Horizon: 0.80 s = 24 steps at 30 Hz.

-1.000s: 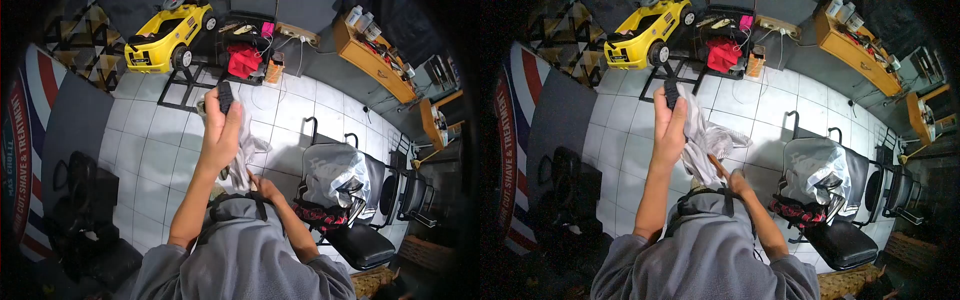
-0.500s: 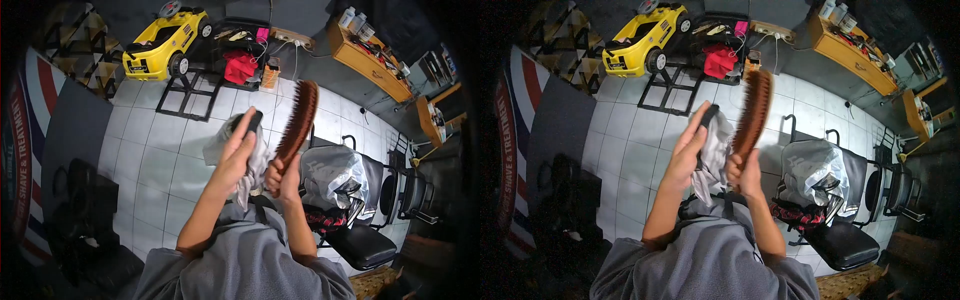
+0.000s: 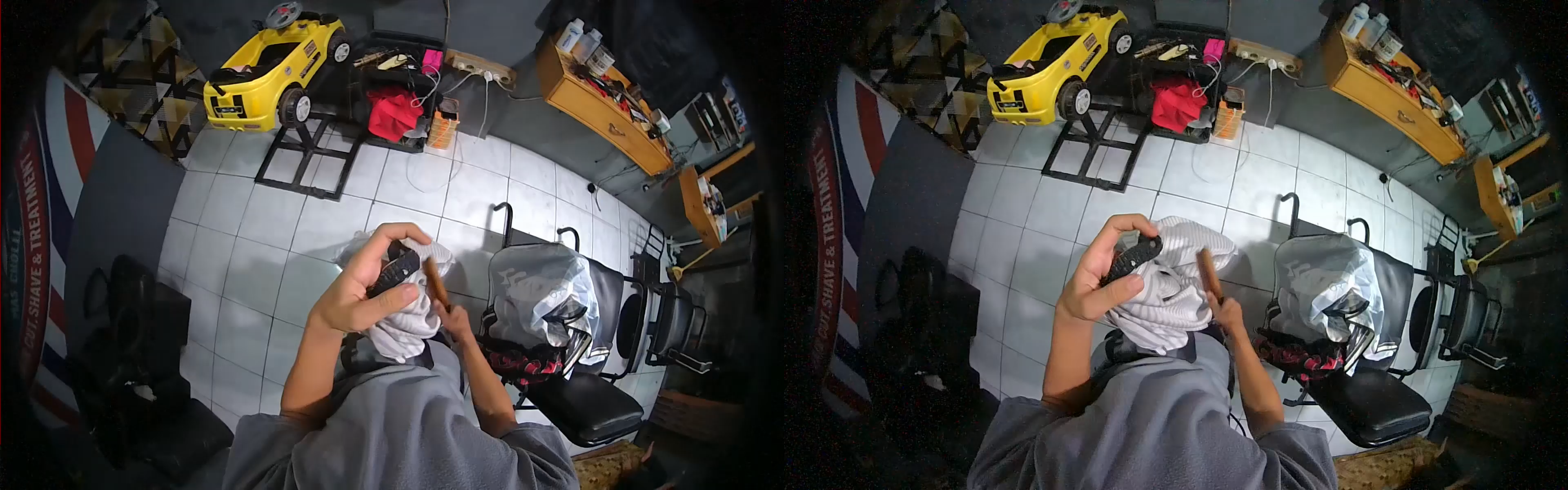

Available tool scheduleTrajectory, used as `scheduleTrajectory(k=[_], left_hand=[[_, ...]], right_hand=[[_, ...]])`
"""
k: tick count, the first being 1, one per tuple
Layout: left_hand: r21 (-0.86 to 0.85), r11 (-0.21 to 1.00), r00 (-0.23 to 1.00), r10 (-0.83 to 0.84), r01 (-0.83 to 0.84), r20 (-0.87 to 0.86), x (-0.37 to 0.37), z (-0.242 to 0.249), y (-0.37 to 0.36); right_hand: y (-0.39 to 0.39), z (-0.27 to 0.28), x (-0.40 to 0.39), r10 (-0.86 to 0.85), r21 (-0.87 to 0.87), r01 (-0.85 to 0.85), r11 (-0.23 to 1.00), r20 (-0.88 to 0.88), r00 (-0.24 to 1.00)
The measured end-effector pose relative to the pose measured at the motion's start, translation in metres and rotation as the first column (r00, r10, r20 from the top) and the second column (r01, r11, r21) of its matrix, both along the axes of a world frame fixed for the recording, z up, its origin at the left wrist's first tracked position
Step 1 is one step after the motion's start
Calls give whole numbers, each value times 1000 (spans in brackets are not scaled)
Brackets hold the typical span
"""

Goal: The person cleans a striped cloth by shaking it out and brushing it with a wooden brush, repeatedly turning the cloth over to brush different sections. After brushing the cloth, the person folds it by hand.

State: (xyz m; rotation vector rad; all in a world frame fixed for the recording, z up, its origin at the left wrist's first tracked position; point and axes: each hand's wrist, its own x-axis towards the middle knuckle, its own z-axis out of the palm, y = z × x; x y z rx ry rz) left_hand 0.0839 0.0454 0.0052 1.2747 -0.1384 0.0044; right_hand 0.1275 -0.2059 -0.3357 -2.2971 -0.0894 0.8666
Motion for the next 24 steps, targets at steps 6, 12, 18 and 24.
scheduleTrajectory(k=[6, 12, 18, 24], left_hand=[[180, 983, 994, -56, 37, 97, 2, -42, -9], [713, 677, 976, -212, 183, -48, -2, -36, -37], [850, 499, 982, -7, 168, -189, -17, -37, -24], [864, 492, 967, 155, 103, -204, -31, -47, -15]], right_hand=[[46, 108, 46, -164, 650, 185, 738, -93, 982], [80, 198, 42, 226, 718, -105, 688, -74, 971], [67, 166, 41, 226, 695, -77, 714, -125, 966], [63, 143, 73, -292, 335, 142, 931, 453, 842]])
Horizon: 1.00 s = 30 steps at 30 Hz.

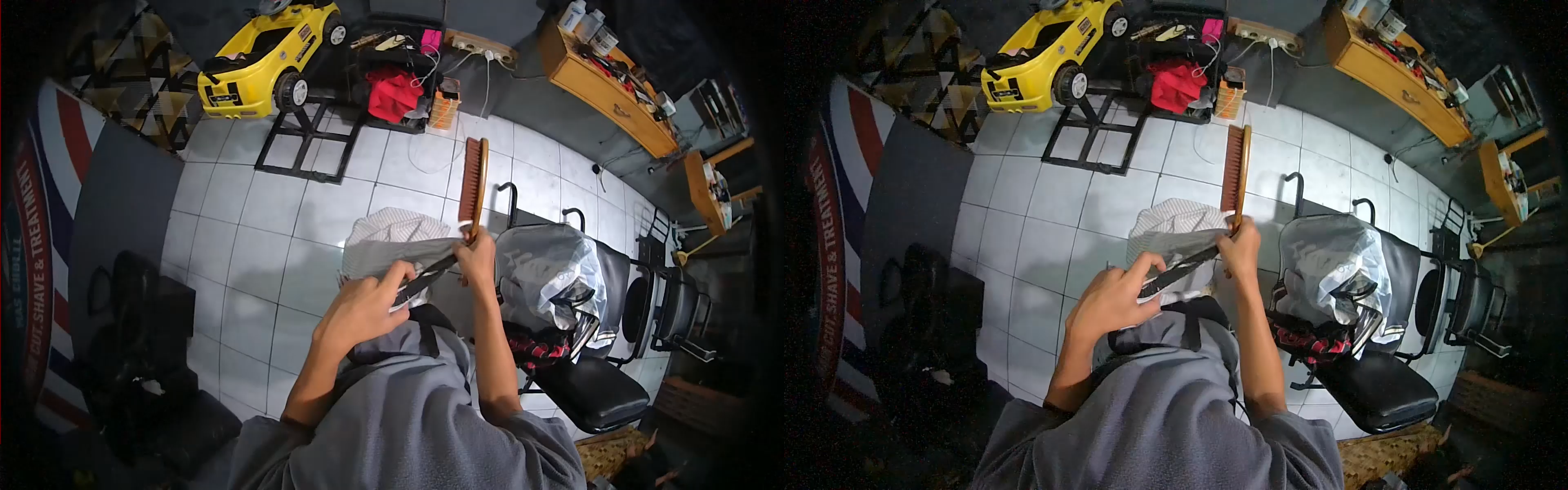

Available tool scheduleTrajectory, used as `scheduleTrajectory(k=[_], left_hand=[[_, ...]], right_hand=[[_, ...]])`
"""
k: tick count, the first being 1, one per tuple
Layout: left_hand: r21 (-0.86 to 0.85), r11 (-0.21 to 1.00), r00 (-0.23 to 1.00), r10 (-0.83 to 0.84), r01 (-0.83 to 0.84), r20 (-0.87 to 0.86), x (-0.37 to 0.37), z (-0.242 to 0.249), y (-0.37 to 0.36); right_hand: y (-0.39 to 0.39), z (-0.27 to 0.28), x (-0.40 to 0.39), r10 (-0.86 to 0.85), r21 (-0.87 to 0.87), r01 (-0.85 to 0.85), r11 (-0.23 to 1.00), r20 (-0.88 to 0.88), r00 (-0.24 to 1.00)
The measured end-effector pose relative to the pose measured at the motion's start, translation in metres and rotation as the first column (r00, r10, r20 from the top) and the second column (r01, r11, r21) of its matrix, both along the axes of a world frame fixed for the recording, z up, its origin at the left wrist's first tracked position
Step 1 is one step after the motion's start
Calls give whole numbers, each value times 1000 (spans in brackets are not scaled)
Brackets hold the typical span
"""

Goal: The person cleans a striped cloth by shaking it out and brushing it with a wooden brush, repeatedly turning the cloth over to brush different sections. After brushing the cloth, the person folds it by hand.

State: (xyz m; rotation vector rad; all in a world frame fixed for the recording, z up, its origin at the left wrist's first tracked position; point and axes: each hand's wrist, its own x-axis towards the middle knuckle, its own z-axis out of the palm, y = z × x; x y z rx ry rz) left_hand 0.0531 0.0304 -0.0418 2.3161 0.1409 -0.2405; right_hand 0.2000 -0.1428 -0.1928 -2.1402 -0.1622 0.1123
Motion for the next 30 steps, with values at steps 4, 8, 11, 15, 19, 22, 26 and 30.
scheduleTrajectory(k=[4, 8, 11, 15, 19, 22, 26, 30], left_hand=[[-1, 993, 990, 115, -116, 78, -9, 0, 20], [40, 996, 992, 71, -76, 105, -17, -5, 47], [7, 994, 974, -111, 112, 199, -12, -10, 35], [-41, 974, 966, -213, 221, 148, -6, -3, 18], [7, 974, 950, -221, 225, 221, -11, -8, 22], [40, 995, 989, -91, 87, 114, -18, -14, 38], [-29, 999, 974, 40, -35, 221, -29, -42, 47], [78, 956, 937, 293, -283, -190, -36, -40, 56]], right_hand=[[-22, -1, 19, -113, 48, 117, 992, -81, 990], [-26, 35, 19, 198, 318, -102, 943, -286, 938], [-1, 59, -1, 409, 320, -284, 904, -453, 792], [38, 42, -26, 583, 316, -496, 809, -540, 607], [40, -10, -31, 573, 204, -543, 815, -434, 696], [33, -29, -20, 505, 106, -513, 852, -426, 751], [25, -28, -14, 428, 190, -385, 903, -321, 845], [32, 4, -18, 276, 544, 16, 839, -450, 849]])
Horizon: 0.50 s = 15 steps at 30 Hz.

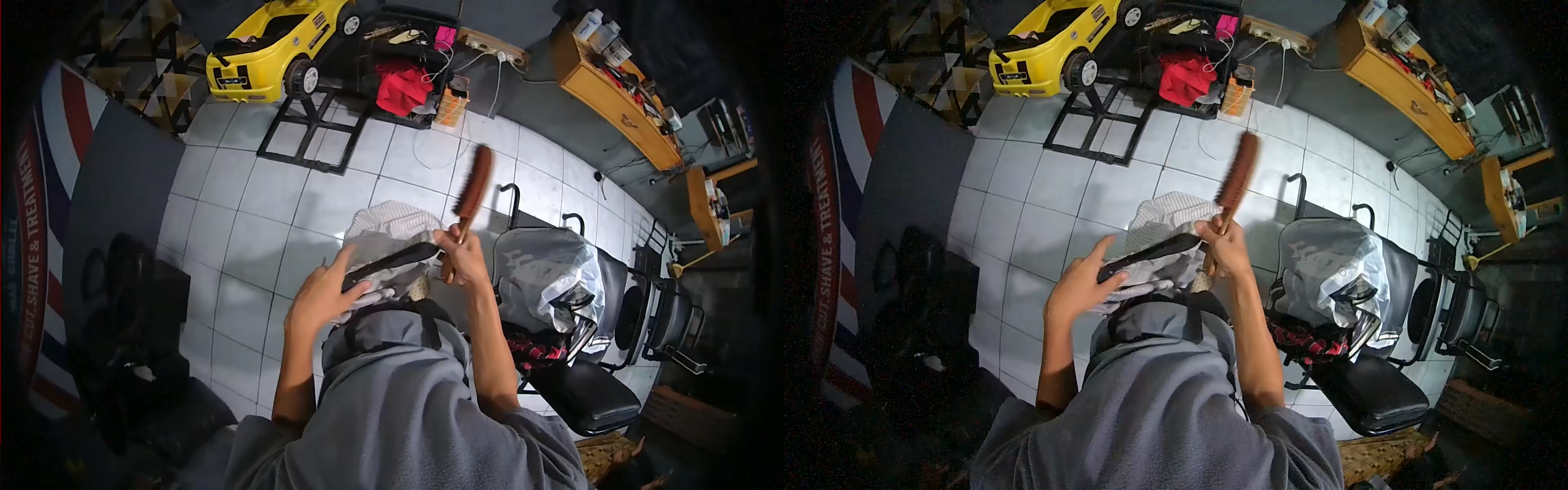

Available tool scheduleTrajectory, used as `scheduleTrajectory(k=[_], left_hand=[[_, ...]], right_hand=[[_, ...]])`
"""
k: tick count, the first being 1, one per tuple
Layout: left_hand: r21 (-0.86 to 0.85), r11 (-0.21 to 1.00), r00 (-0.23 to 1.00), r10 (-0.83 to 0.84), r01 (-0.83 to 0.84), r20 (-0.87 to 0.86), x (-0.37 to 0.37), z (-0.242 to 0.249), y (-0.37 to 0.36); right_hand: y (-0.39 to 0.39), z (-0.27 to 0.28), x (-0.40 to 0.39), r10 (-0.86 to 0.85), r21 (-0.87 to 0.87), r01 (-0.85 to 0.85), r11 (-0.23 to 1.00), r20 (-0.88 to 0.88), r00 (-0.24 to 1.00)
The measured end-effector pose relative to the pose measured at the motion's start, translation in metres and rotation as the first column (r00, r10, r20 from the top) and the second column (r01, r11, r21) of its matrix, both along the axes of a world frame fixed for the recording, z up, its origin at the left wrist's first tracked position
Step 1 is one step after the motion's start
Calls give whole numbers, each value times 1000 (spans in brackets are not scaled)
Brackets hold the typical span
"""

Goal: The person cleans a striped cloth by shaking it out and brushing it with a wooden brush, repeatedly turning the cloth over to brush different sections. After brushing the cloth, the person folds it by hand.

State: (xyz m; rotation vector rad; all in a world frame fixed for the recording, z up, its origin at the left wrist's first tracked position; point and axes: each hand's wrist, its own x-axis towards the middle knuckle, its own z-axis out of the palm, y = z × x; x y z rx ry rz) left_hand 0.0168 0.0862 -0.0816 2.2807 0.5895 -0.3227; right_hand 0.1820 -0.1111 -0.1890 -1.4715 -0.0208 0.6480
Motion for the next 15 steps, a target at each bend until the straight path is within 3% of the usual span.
scheduleTrajectory(k=[2, 6, 10, 12, 13, 15], left_hand=[[-45, 994, 989, -98, 103, 114, -7, -21, 12], [-33, 986, 962, -151, 163, 228, -6, -32, 15], [54, 993, 937, -118, 106, 330, 22, -42, -7], [-52, 998, 933, -16, 37, 360, 40, -27, -32], [-91, 996, 960, 29, -4, 277, 49, -12, -43], [-183, 976, 809, 13, 118, 588, 62, -17, -51]], right_hand=[[3, 33, -2, -146, 203, 183, 962, -185, 972], [-1, 64, -3, -103, 417, 194, 888, -231, 967], [9, 106, -21, -144, 459, 205, 864, -165, 976], [12, 121, -26, -210, 431, 232, 872, -98, 973], [13, 126, -27, -243, 416, 248, 875, -65, 968], [11, 129, -23, -361, 413, 291, 863, 101, 927]])
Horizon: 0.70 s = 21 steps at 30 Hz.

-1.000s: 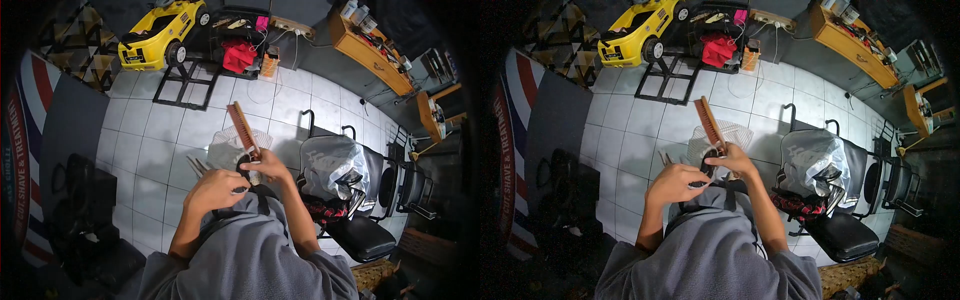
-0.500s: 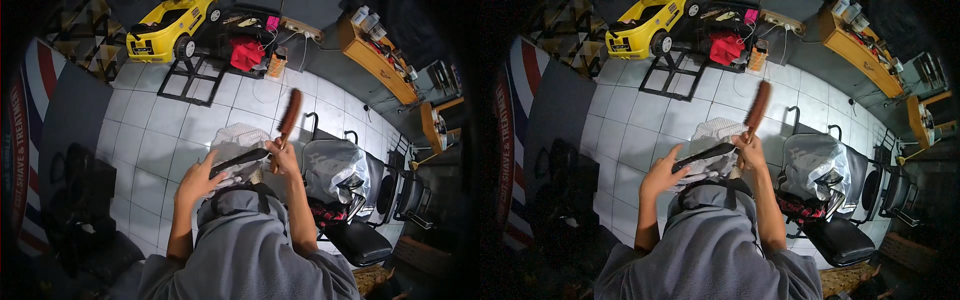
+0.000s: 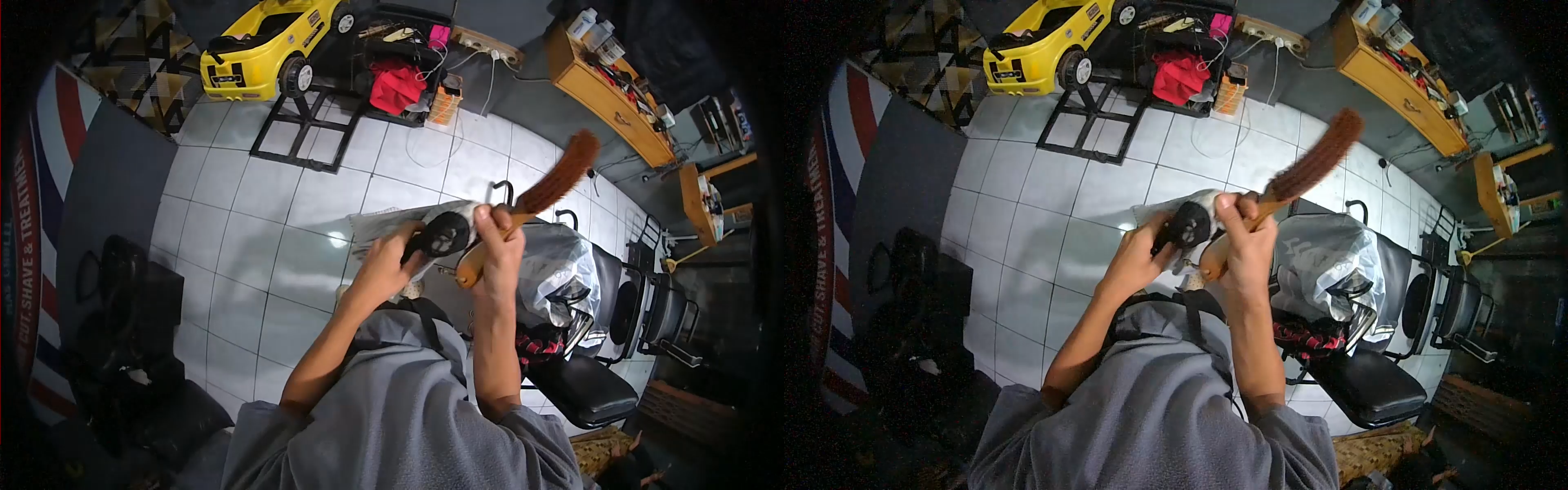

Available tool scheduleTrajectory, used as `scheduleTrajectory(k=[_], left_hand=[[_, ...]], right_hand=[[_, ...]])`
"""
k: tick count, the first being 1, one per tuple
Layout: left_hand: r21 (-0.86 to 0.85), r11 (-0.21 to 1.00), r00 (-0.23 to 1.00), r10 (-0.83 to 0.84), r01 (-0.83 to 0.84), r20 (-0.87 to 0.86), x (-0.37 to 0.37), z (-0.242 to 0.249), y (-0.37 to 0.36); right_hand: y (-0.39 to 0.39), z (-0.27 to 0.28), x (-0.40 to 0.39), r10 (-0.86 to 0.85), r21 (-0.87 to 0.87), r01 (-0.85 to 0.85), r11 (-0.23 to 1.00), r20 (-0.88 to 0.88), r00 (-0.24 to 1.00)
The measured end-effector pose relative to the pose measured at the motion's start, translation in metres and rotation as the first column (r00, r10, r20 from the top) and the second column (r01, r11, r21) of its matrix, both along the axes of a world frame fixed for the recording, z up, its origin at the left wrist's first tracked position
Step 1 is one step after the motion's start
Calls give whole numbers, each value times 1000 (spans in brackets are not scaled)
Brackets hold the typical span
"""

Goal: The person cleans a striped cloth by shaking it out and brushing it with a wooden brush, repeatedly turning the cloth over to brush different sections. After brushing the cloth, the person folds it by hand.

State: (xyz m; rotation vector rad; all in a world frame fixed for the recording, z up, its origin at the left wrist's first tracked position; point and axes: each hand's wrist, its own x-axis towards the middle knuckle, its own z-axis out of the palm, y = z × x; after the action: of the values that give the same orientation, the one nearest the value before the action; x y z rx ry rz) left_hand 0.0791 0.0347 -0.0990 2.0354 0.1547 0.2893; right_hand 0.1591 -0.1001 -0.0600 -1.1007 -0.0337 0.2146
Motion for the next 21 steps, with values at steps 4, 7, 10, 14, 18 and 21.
scheduleTrajectory(k=[4, 7, 10, 14, 18, 21], left_hand=[[-195, 960, 971, -221, 200, -90, 13, 13, 21], [-174, 894, 877, -441, 412, -189, 18, 49, 30], [-407, 844, 890, -435, 350, -137, 24, 37, 23], [-597, 802, 967, -177, 34, -182, 29, 34, 12], [-741, 656, 983, 8, -145, -185, 38, 39, 3], [-763, 647, 985, -143, 19, -97, 34, 52, 7]], right_hand=[[-26, 26, 32, -172, -47, 182, 982, 163, 971], [-42, 22, 47, -135, -121, 166, 979, 225, 965], [-34, -1, 53, -137, -234, 183, 955, 201, 970], [-52, -33, 46, 120, -731, 73, 679, 209, 971], [-47, -20, 28, 167, -404, -189, 895, -89, 982], [-32, -7, 4, 244, -37, -249, 968, -110, 963]])
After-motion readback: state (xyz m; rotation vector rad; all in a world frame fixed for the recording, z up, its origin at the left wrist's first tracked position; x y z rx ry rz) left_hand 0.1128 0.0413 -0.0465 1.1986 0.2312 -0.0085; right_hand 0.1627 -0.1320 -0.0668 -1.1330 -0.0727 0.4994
